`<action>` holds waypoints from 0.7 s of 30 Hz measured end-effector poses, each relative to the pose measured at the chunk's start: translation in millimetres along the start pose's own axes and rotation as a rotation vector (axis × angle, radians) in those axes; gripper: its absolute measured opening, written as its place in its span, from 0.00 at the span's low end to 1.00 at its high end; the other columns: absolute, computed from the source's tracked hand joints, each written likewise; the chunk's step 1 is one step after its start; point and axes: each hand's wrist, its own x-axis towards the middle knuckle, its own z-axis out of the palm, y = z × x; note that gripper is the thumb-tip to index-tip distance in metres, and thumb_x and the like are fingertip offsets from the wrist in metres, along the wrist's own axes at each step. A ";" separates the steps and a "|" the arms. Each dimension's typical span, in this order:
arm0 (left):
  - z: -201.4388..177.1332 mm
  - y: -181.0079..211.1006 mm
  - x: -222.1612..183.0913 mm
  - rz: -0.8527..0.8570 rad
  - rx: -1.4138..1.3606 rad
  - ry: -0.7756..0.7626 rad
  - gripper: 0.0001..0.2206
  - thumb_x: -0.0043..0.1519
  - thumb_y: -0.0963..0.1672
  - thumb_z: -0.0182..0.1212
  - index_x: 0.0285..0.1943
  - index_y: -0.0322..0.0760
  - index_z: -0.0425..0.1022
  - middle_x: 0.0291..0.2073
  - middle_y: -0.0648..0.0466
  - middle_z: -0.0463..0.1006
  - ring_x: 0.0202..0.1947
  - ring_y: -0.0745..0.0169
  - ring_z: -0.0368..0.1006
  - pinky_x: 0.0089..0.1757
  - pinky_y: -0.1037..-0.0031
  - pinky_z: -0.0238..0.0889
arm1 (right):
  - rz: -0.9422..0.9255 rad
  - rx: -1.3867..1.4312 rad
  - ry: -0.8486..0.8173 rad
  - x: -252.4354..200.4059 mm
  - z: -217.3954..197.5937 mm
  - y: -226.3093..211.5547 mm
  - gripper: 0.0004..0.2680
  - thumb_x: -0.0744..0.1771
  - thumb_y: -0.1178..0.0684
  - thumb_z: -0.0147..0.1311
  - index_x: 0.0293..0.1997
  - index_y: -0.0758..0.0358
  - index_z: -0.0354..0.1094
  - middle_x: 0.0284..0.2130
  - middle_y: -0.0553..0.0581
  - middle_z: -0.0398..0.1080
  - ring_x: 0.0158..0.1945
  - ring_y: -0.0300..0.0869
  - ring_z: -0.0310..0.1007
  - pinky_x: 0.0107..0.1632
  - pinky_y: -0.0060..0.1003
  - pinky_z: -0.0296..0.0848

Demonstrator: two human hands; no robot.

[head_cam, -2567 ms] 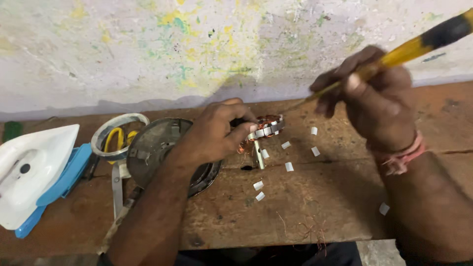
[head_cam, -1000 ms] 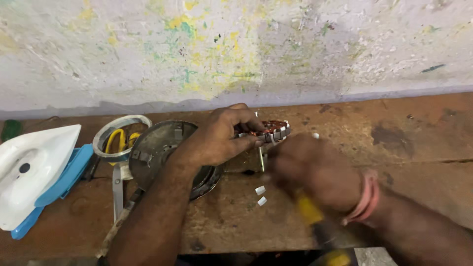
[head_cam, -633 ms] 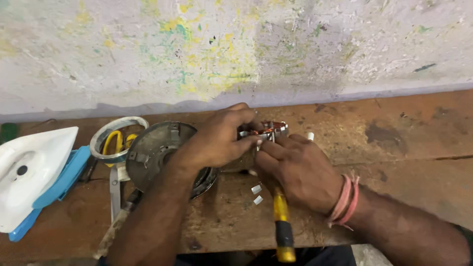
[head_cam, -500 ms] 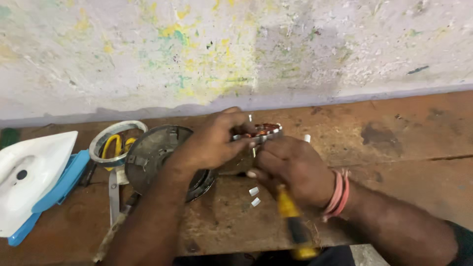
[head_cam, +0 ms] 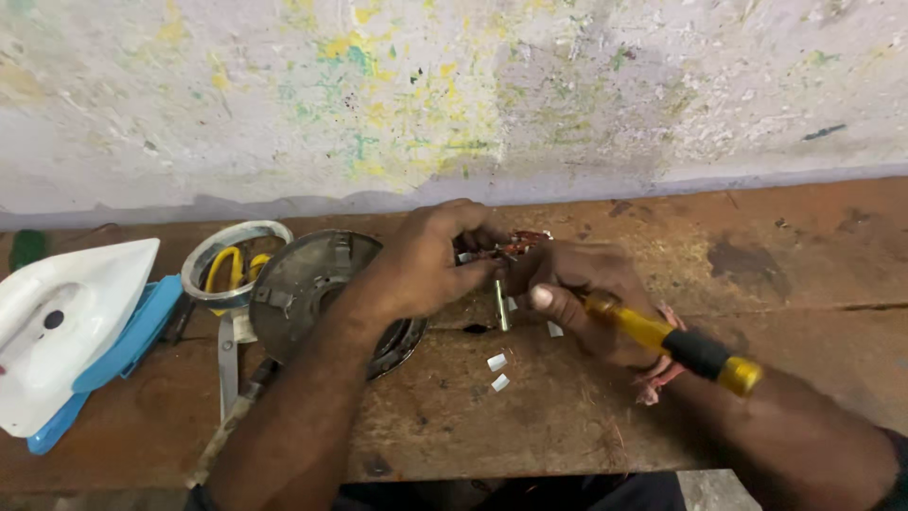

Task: The person assembles a motor rotor by inserting white insulating pieces into slots and winding copper wire around them. They then use a screwdriver to adjust components inside a circular metal housing.

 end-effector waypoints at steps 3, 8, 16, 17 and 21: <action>-3.0 0.6 -1.2 -0.025 0.000 -0.009 0.14 0.55 0.40 0.70 0.51 0.37 0.80 0.42 0.53 0.80 0.42 0.62 0.77 0.46 0.71 0.73 | -0.075 -0.012 -0.030 8.7 3.9 -4.3 0.10 0.72 0.51 0.50 0.34 0.64 0.67 0.33 0.56 0.76 0.33 0.41 0.78 0.37 0.37 0.76; -5.1 -6.5 -1.1 0.034 -0.080 -0.010 0.12 0.56 0.41 0.69 0.49 0.37 0.80 0.40 0.53 0.81 0.41 0.64 0.79 0.45 0.72 0.74 | -0.179 0.000 -0.086 19.5 -8.8 -11.0 0.11 0.74 0.50 0.47 0.34 0.63 0.66 0.32 0.55 0.74 0.34 0.43 0.78 0.40 0.39 0.80; -4.3 -17.7 1.7 0.082 -0.064 -0.029 0.12 0.56 0.42 0.72 0.48 0.35 0.81 0.40 0.54 0.79 0.41 0.65 0.75 0.44 0.72 0.72 | -0.147 -0.225 -0.120 11.4 -19.1 -10.5 0.13 0.72 0.46 0.47 0.34 0.65 0.69 0.28 0.57 0.72 0.31 0.45 0.75 0.36 0.41 0.76; -4.3 -19.0 1.5 0.093 -0.067 -0.024 0.12 0.55 0.42 0.72 0.47 0.35 0.81 0.39 0.54 0.78 0.41 0.65 0.75 0.44 0.72 0.72 | -0.154 -0.235 -0.136 12.2 -16.9 -9.1 0.13 0.72 0.47 0.47 0.33 0.64 0.68 0.27 0.56 0.71 0.30 0.45 0.74 0.35 0.41 0.76; -3.1 -22.9 1.7 0.063 -0.145 -0.055 0.12 0.57 0.41 0.70 0.49 0.36 0.80 0.41 0.54 0.77 0.41 0.66 0.75 0.45 0.72 0.71 | -0.198 -0.253 -0.165 11.1 -14.3 -11.0 0.11 0.70 0.50 0.50 0.30 0.63 0.65 0.26 0.57 0.68 0.29 0.46 0.70 0.34 0.43 0.73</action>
